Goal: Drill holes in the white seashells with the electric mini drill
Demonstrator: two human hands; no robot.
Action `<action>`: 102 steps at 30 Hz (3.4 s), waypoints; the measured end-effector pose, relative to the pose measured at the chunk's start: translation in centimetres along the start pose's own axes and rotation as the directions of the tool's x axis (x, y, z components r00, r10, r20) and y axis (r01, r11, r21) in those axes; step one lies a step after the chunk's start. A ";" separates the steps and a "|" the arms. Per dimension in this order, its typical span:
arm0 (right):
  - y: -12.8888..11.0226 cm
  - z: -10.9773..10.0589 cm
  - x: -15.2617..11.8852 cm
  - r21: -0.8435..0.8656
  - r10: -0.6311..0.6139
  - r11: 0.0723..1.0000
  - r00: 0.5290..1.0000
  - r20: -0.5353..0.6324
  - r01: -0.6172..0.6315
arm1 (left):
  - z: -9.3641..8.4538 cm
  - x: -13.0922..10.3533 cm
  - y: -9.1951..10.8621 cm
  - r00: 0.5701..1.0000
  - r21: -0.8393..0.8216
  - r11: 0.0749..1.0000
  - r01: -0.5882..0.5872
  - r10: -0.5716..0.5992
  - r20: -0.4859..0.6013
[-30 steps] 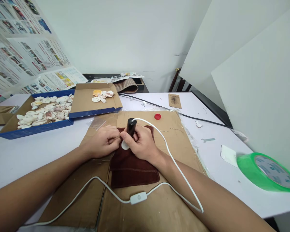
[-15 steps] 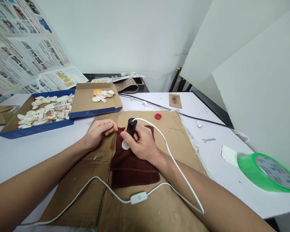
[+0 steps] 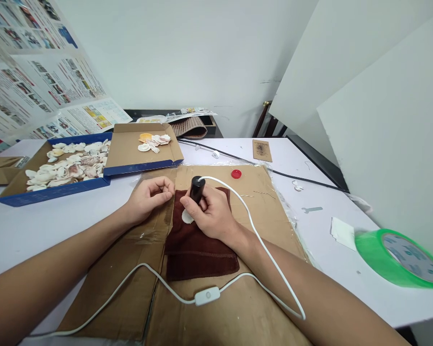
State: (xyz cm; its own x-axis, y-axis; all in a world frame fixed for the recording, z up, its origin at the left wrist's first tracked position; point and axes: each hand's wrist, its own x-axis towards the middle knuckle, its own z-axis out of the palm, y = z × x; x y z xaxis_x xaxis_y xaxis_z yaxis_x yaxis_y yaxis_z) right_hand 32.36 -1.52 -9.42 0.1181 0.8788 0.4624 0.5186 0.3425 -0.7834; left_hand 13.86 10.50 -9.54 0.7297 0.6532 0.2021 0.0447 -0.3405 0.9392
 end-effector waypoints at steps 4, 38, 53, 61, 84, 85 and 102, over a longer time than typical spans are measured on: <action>0.0 -0.1 0.0 0.003 -0.014 1.000 1.000 0.002 0.014 | 0.1 0.0 0.0 1.000 0.010 1.000 0.017 -0.017 -0.007; -0.1 0.0 0.0 -0.004 0.016 1.000 1.000 0.001 -0.016 | 0.3 -0.2 0.0 1.000 0.108 0.994 0.027 -0.026 -0.004; 0.1 0.1 0.0 0.042 0.004 0.999 1.000 0.012 -0.005 | 0.5 -0.3 0.2 0.999 0.246 0.968 -0.038 0.031 0.032; -0.1 0.0 0.2 0.032 0.026 0.999 0.999 0.026 -0.027 | 0.5 -0.3 0.3 0.997 0.269 0.961 -0.057 0.042 0.063; 0.0 0.3 -0.2 0.108 0.080 0.992 0.981 -0.178 -0.062 | 1.0 -0.7 0.2 0.935 0.468 0.832 -0.297 0.152 0.322; 0.0 0.3 -0.2 0.135 0.093 0.989 0.975 -0.202 -0.066 | 1.2 -0.8 0.2 0.929 0.480 0.823 -0.303 0.143 0.341; -1.9 -3.7 2.4 0.042 0.022 0.999 0.782 -0.623 0.006 | 1.2 -0.7 -0.2 0.973 0.469 0.858 -0.207 0.129 0.194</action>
State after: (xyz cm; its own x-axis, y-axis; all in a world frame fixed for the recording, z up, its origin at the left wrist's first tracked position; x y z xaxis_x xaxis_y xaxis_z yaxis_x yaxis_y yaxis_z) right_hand 34.81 -1.30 -5.30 0.6315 0.4872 0.6032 0.4830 0.3613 -0.7976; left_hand 14.21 9.29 -10.17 0.8477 0.4603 0.2638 0.2072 -0.7449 0.6342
